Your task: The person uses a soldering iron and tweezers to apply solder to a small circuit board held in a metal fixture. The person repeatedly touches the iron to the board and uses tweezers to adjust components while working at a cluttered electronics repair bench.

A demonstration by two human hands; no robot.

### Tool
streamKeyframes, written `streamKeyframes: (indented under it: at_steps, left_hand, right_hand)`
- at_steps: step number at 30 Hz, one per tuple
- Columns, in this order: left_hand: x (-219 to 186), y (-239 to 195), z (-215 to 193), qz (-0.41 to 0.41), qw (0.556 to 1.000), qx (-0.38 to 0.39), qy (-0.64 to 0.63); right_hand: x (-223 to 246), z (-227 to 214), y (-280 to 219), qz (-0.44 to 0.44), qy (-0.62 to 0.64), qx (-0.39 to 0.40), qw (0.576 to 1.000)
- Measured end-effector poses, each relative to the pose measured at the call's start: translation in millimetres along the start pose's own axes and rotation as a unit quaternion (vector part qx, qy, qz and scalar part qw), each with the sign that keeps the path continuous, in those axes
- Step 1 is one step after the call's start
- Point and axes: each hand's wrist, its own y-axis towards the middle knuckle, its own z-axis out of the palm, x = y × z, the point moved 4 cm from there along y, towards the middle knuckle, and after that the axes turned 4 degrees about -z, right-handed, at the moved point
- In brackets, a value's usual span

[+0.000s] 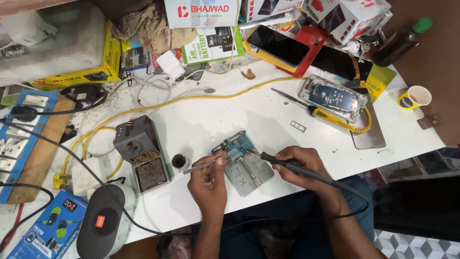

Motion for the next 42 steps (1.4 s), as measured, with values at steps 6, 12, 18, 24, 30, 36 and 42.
streamKeyframes:
  at_steps: [6,12,18,24,30,36,42]
  left_hand:
    - [-2,1,-1,-0.001,1.000,-0.013,-0.011]
    - [-3,2,0,-0.021,0.999,-0.021,-0.027]
    - [-6,2,-1,-0.018,0.999,-0.028,-0.004]
    - [-8,1,-1,-0.013,1.000,-0.018,-0.005]
    - [-6,1,-1,-0.015,1.000,-0.021,-0.005]
    - [-6,1,-1,-0.012,1.000,-0.022,-0.001]
    - [-5,1,-1,0.000,1.000,-0.020,-0.004]
  right_hand:
    - [-4,3,-3,-0.014,-0.010,-0.006,1.000]
    - [7,4,-1,-0.085,-0.020,0.001,0.996]
    - [15,4,-1,-0.094,-0.043,0.005,0.995]
    - [13,5,-1,-0.096,-0.052,0.002,0.994]
    - [9,4,-3,-0.084,-0.039,0.009,0.996]
    - [7,3,-4,-0.105,-0.052,0.007,0.993]
    - [7,3,-4,-0.107,-0.065,0.004,0.992]
